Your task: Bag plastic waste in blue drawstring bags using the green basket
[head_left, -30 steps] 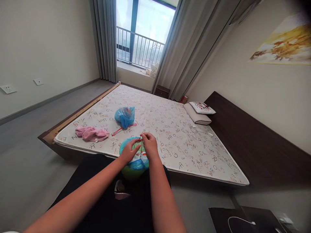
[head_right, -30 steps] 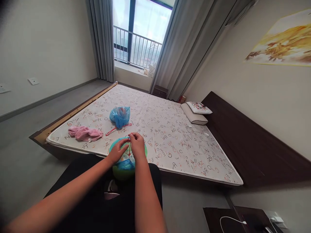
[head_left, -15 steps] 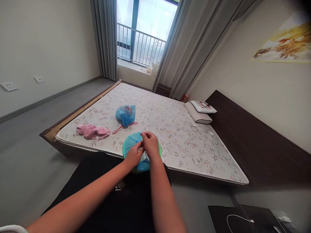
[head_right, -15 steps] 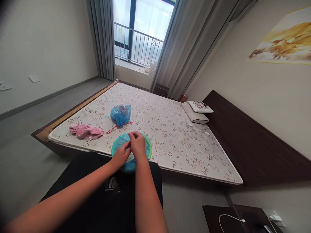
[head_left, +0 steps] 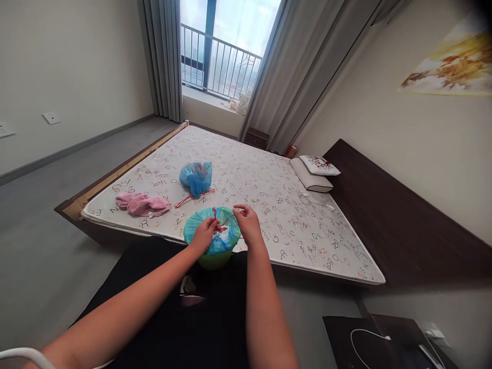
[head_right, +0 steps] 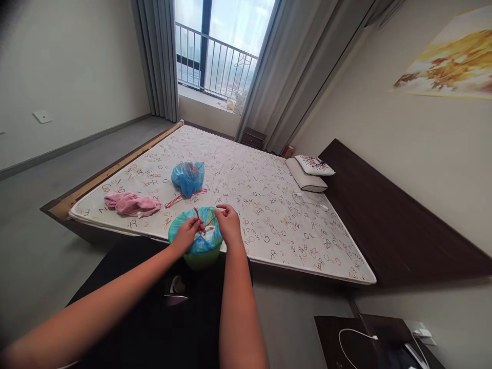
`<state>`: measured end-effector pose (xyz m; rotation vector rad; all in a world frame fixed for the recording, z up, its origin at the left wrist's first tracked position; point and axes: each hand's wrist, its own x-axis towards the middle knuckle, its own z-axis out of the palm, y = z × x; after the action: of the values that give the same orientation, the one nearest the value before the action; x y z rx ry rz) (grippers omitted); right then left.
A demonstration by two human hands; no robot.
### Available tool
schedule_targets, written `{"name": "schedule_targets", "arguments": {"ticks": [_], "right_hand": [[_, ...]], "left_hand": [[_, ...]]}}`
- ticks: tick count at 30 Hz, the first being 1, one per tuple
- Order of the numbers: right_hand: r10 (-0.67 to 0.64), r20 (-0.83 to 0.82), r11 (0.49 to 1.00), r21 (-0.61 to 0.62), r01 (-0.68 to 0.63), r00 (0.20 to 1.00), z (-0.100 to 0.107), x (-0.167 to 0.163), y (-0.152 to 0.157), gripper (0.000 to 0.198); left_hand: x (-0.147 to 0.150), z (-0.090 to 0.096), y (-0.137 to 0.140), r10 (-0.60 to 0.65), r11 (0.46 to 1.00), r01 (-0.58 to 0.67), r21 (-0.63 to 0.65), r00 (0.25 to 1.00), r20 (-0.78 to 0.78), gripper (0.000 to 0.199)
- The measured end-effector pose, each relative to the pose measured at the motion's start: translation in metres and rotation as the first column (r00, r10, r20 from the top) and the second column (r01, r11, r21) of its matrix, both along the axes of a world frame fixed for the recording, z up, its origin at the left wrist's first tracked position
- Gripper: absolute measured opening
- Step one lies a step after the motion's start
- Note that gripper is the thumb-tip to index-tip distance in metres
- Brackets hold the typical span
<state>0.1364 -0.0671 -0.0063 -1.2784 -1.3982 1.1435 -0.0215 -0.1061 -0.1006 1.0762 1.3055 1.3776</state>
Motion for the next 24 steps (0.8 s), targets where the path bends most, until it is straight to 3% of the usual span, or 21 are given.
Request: {"name": "schedule_targets", "arguments": {"ticks": [4, 7, 11, 14, 19, 24], "right_hand": [[-0.006, -0.113, 0.995, -0.099, -0.005, 0.994, 0.008, 0.010, 0.001, 0.036], [-0.027, -0.179, 0.986, -0.168, -0.003, 0.983, 0.011, 0.017, 0.002, 0.037], [-0.012, -0.161, 0.985, -0.170, -0.015, 0.987, 0.008, 0.029, 0.003, 0.042], [-0.001, -0.182, 0.987, -0.161, -0.028, 0.983, 0.009, 0.040, 0.002, 0.045], [-0.010, -0.417, 0.984, -0.164, -0.065, 0.909, 0.023, 0.054, -0.003, 0.045], [-0.070, -0.539, 0.996, 0.005, 0.087, 0.839, 0.035, 0.056, -0.009, 0.062]], "left_hand": [[-0.011, -0.013, 0.008, 0.127, 0.990, -0.112, -0.084, 0.972, 0.200, 0.031], [-0.021, -0.014, 0.009, 0.217, 0.976, -0.204, -0.080, 0.953, 0.212, 0.032], [-0.029, -0.007, 0.005, 0.316, 0.949, -0.310, -0.063, 0.932, 0.179, 0.035], [-0.026, -0.005, -0.004, 0.288, 0.957, -0.288, -0.022, 0.954, 0.085, 0.038], [-0.019, -0.004, -0.022, 0.200, 0.978, -0.198, 0.063, 0.980, -0.023, 0.036], [-0.024, 0.012, -0.034, 0.238, 0.965, -0.223, 0.138, 0.966, -0.101, 0.034]]}}
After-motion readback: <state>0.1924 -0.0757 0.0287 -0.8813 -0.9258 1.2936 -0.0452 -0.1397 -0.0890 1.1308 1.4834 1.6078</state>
